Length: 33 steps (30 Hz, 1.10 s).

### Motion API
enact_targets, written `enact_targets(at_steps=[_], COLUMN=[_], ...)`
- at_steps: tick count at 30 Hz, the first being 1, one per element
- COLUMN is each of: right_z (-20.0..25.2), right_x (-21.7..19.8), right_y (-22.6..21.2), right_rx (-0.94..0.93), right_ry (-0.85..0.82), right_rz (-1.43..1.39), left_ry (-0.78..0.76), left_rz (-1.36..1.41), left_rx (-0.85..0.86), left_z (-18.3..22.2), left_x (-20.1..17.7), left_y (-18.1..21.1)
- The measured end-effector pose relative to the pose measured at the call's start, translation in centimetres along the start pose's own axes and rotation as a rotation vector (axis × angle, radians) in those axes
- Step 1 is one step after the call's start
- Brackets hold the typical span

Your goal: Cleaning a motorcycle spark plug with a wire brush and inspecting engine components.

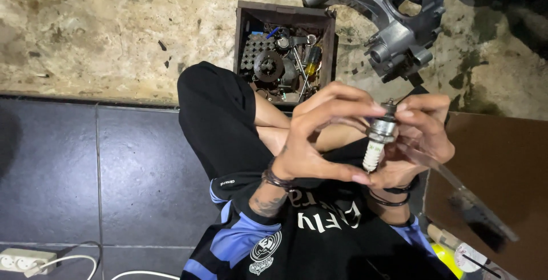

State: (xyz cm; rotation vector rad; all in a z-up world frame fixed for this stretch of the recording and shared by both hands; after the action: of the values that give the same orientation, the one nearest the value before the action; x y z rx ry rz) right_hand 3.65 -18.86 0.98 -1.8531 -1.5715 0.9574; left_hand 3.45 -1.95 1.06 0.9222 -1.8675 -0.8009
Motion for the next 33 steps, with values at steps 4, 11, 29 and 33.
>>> enact_targets(at_steps=[4, 11, 29, 33], right_z=[0.1, -0.2, -6.3, -11.2], right_x=[-0.1, -0.3, -2.7, 0.2], right_y=[-0.4, -0.2, -0.9, -5.9], right_rx=[-0.024, -0.118, 0.288, -0.029], right_ry=[-0.081, -0.135, -0.389, -0.613], right_rz=[-0.067, -0.114, 0.080, 0.441], left_ry=[-0.007, 0.012, 0.222, 0.176], left_rz=[-0.020, -0.112, 0.285, 0.345], left_rx=[-0.044, 0.051, -0.103, -0.105], left_z=[0.1, 0.6, 0.6, 1.4], left_x=[-0.4, 0.2, -0.6, -0.3], left_y=[0.1, 1.2, 1.5, 1.4])
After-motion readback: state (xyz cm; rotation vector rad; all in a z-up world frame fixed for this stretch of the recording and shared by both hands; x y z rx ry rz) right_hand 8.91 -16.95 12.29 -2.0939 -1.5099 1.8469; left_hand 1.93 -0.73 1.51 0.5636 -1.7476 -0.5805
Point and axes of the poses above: each hand's wrist, its own z-axis away from the middle knuckle, its own x-axis out of the palm, y = z × x, the point moved 5 cm from there along -z, towards the middle knuckle, and after that the axes turned 1 degree about x, right-handed, at the moved point
